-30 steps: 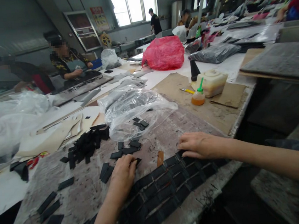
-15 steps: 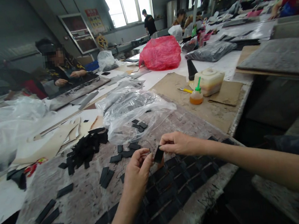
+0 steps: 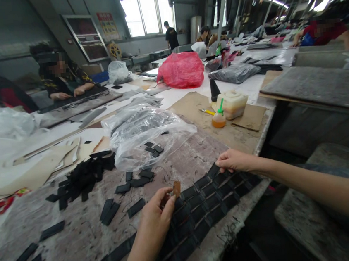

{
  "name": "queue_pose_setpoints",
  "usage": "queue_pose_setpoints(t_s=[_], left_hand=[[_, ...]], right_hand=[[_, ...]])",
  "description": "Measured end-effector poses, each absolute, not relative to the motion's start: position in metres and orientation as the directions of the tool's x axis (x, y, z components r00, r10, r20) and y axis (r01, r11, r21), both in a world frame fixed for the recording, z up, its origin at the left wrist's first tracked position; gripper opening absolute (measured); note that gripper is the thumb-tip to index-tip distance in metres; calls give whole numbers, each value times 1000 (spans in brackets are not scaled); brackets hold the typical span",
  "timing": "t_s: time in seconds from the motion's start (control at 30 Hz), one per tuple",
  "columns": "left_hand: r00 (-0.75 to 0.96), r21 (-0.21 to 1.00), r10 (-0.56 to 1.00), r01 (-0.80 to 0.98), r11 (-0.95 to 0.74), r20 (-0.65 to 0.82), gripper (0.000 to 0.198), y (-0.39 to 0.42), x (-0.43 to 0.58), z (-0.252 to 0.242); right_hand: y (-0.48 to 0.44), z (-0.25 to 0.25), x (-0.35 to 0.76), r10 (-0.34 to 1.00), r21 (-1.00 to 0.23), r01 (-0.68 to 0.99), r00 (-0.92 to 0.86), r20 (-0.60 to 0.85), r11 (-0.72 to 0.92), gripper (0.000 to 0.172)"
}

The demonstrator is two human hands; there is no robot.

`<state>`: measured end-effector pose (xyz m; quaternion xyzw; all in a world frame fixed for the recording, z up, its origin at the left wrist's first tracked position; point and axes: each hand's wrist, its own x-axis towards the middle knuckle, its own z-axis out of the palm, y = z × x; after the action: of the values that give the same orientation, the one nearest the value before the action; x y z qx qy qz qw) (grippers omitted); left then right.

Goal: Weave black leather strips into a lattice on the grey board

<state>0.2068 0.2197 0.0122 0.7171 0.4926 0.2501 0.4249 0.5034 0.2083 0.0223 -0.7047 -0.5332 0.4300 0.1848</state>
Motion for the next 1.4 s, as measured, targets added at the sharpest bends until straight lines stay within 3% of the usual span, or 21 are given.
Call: queue_pose_setpoints(t_s=[0.13, 0.33, 0.43, 0.57, 0.63, 0.77, 0.87, 0.93, 1.07, 1.23, 1.33, 1.4], left_hand=[[395, 846, 916, 508, -160, -64, 30, 218, 204, 12], [390, 755, 921, 608, -245, -16, 28, 219, 186, 6], [332, 630, 942, 719, -293, 59, 26, 226, 169, 3], [174, 511, 974, 829, -226, 148, 36, 250, 135, -6], [125, 485, 979, 854, -188, 160, 43, 263, 120, -13], [144, 509, 979, 838, -198, 144, 50, 280, 112, -26], [178, 572, 974, 789, -226, 138, 49, 284, 121, -30], [167, 630, 977, 747, -214, 133, 46, 286, 127, -29], [83, 787, 993, 605, -122, 90, 37, 287, 136, -19], [16, 972, 993, 209, 108, -114, 21, 277, 164, 4], [81, 939, 944, -110, 326, -319, 14, 267, 192, 20], [146, 853, 900, -286, 436, -411, 22, 263, 209, 28]], right_hand=[[210, 17, 508, 939, -604, 764, 5, -345, -226, 23], [216, 32, 498, 968, -270, 958, 27, -251, -97, 19], [235, 35, 465, 978, -322, 945, -122, -172, 61, 16], [266, 24, 392, 917, -399, 839, -397, 18, 371, 13], [281, 17, 356, 877, -355, 807, -470, 100, 472, 18], [302, 7, 309, 831, -154, 819, -531, 166, 554, 36], [312, 2, 297, 804, -77, 802, -582, 119, 592, 25], [316, 1, 297, 816, -129, 805, -572, 89, 578, 17], [316, 6, 318, 882, -247, 848, -466, 72, 469, 22], [306, 17, 352, 921, -380, 846, -387, 48, 375, 18], [297, 23, 361, 922, -529, 772, -383, 56, 353, 29], [289, 26, 364, 925, -679, 661, -372, 73, 320, 31]])
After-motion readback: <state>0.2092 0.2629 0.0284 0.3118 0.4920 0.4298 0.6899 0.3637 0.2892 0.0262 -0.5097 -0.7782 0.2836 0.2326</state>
